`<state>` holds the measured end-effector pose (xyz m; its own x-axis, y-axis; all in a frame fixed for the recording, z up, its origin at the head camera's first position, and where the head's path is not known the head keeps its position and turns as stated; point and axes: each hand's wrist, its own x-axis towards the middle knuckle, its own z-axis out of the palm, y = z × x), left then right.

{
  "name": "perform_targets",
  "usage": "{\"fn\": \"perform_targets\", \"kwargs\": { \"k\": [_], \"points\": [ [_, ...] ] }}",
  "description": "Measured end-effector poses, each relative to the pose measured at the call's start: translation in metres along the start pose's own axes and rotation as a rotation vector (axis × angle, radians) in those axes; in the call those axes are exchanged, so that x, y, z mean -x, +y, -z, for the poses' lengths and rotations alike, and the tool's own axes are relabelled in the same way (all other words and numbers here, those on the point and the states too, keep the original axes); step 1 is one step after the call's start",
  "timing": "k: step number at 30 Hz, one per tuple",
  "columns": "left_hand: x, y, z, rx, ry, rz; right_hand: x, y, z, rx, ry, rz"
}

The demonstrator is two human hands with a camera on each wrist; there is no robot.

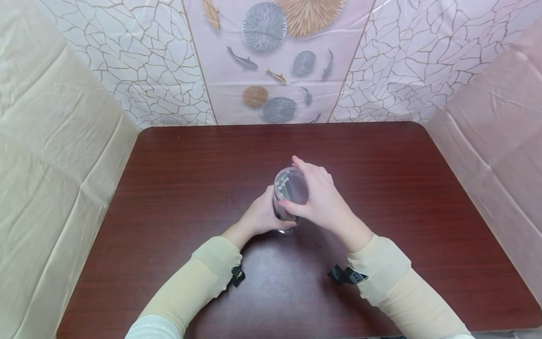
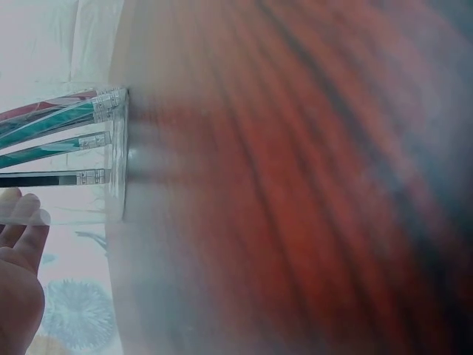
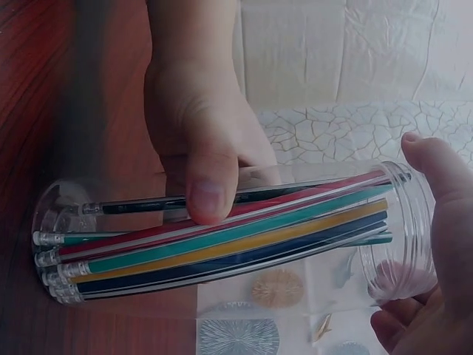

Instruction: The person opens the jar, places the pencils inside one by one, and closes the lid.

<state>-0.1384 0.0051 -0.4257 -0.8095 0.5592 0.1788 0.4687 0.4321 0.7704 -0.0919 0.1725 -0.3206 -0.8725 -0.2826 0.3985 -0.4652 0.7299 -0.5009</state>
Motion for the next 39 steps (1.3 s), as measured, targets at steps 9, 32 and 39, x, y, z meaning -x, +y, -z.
{"fn": "perform_targets", "kwargs": {
  "k": [9, 32, 39],
  "points": [
    [-0.001, -0.001, -0.002, 0.011, 0.011, 0.002, 0.001, 0.005, -0.001, -0.004, 0.003, 0.04],
    [-0.007, -0.003, 0.004, 0.061, -0.11, 0.012, -0.001, 0.013, 0.011, -0.054, -0.144, 0.102],
    [-0.004, 0.001, 0.009, 0.044, -0.072, -0.021, -0.001, 0.011, 0.015, -0.08, -0.179, 0.133]
  ]
}}
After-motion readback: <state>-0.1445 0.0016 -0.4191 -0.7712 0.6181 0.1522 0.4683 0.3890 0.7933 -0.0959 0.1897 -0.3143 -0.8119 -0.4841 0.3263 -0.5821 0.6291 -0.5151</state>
